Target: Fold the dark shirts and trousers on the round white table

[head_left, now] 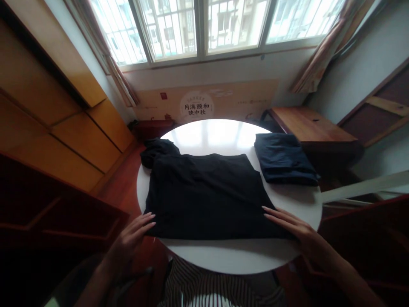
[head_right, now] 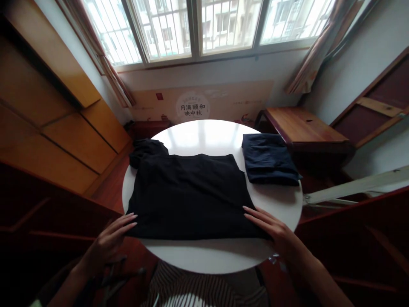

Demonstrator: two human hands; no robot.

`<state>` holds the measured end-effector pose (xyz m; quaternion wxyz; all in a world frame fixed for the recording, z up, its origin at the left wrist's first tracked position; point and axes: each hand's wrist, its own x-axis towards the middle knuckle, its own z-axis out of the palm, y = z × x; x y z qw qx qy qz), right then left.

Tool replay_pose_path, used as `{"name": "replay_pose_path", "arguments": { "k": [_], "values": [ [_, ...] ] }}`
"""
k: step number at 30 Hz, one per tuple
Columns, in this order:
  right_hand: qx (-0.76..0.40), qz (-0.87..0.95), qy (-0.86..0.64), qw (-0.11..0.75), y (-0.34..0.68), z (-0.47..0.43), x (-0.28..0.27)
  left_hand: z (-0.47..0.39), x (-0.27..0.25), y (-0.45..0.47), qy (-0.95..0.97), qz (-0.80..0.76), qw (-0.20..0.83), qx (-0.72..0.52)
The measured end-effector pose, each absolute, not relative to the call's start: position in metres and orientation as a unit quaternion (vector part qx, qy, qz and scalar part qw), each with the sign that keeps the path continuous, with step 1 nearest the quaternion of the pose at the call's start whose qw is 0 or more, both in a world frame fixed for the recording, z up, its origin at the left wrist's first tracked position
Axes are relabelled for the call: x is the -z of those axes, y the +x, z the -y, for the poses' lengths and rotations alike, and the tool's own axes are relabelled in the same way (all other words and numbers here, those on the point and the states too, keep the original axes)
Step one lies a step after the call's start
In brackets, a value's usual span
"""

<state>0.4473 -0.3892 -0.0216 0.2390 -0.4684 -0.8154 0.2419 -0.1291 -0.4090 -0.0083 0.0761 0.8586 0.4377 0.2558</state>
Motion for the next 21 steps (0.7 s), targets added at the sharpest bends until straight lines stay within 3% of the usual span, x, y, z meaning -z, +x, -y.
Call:
{"name": "replay_pose_path", "arguments": {
  "k": [3, 10, 14, 17, 21],
  "values": [
    [-0.254, 0.822, -0.456, 0.229, 0.456, 0.400, 0.022, 0.412, -0.003, -0.130, 0.806, -0.499, 0.086, -0.308],
    [-0.335, 0.783, -0.479, 0.215, 0.433, 0.362, -0.039, 0.329, -0.031, -0.114, 0.660, -0.640, 0.121, -0.374],
    [-0.229, 0.722, -0.593, 0.273, 0.398, 0.314, -0.052, 0.278, -0.051, -0.080, 0.724, -0.584, 0.073, -0.360],
    [-0.158, 0.725, -0.628, 0.235, 0.377, 0.269, -0.055, 0.261, -0.065, -0.035, 0.797, -0.508, 0.077, -0.317],
    [-0.124, 0.693, -0.704, 0.096, 0.360, 0.214, -0.057, 0.280, -0.059, 0.029, 0.888, -0.386, 0.082, -0.237]
  ]
}}
